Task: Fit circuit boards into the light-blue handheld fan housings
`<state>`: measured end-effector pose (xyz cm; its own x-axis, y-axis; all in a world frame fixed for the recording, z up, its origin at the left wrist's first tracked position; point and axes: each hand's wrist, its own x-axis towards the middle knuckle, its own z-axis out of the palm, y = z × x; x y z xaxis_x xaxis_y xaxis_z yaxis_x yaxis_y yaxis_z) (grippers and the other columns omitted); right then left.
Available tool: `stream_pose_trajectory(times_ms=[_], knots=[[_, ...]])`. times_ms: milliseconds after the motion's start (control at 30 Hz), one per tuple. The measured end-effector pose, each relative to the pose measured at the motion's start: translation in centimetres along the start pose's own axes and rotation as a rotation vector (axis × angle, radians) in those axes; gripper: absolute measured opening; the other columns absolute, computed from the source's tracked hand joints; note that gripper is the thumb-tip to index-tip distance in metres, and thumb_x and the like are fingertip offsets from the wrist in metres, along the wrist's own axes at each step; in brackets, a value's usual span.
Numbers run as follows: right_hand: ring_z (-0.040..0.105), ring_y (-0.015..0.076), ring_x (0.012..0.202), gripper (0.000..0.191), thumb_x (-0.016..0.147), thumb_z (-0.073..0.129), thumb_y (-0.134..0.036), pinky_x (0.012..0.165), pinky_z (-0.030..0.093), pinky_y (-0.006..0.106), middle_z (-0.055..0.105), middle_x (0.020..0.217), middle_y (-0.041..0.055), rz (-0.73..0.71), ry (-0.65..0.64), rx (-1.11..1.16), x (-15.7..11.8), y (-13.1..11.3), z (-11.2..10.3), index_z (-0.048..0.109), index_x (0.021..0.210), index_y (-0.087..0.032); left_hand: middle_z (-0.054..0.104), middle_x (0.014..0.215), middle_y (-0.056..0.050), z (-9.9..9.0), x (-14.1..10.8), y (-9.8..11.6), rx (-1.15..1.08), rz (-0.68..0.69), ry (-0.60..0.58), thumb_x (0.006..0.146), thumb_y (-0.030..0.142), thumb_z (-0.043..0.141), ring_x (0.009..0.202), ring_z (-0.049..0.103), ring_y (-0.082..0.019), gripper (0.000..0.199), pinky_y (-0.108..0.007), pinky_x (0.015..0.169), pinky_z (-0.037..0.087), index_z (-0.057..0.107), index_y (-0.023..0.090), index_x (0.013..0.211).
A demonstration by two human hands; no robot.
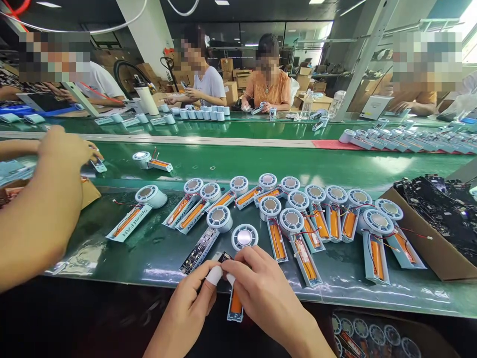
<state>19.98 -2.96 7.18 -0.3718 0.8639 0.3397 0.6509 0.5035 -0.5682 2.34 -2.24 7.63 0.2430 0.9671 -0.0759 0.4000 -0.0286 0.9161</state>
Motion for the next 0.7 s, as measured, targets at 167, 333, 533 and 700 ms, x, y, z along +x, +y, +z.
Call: stream_pose_trajectory(times_ms=[167, 333, 533, 700], knots=[[0.058, 0.0189, 0.086, 0.026, 0.099, 0.048, -0.009, 0.075, 0.052, 0.032, 0.062, 0.096, 0.0048, -0.008, 0.058, 0.052, 0.1, 0.3, 0.4, 0.066, 0.112, -0.024, 0.056, 0.069, -0.001, 0.1, 0.1, -0.2, 0.062, 0.03, 0.038, 0.1, 0.047, 0.039, 0.059, 0.049, -0.014, 0.04, -0.022, 0.045, 0.032, 0.053, 0.022, 0.073], [0.06, 0.0176, 0.08, 0.02, 0.099, 0.05, -0.013, 0.071, 0.052, 0.03, 0.064, 0.092, 0.0053, -0.001, 0.175, 0.07, 0.3, 0.2, 0.8, 0.068, 0.101, -0.021, 0.053, 0.058, 0.001, 0.1, -0.1, -0.6, 0.003, -0.006, 0.043, 0.101, 0.049, 0.038, 0.055, 0.053, -0.015, 0.042, -0.022, 0.044, 0.037, 0.065, 0.022, 0.085], [0.063, 0.0185, 0.079, 0.021, 0.094, 0.049, -0.009, 0.07, 0.052, 0.03, 0.066, 0.091, 0.0055, 0.046, 0.257, -0.031, 0.5, -0.1, 0.9, 0.067, 0.095, -0.021, 0.074, 0.092, -0.005, 0.4, -0.3, -1.9, -0.014, -0.005, 0.131, 0.097, 0.046, 0.048, 0.047, 0.054, -0.012, 0.036, -0.023, 0.046, 0.046, 0.059, 0.025, 0.124], [0.061, 0.0188, 0.076, 0.02, 0.095, 0.048, -0.01, 0.066, 0.047, 0.03, 0.064, 0.091, 0.005, 0.071, 0.2, -0.143, 0.8, -0.4, 0.7, 0.064, 0.091, -0.021, 0.076, 0.106, -0.009, 0.5, -0.5, -2.5, 0.034, 0.005, 0.126, 0.097, 0.043, 0.048, 0.048, 0.058, -0.012, 0.035, -0.022, 0.044, 0.048, 0.061, 0.025, 0.124]])
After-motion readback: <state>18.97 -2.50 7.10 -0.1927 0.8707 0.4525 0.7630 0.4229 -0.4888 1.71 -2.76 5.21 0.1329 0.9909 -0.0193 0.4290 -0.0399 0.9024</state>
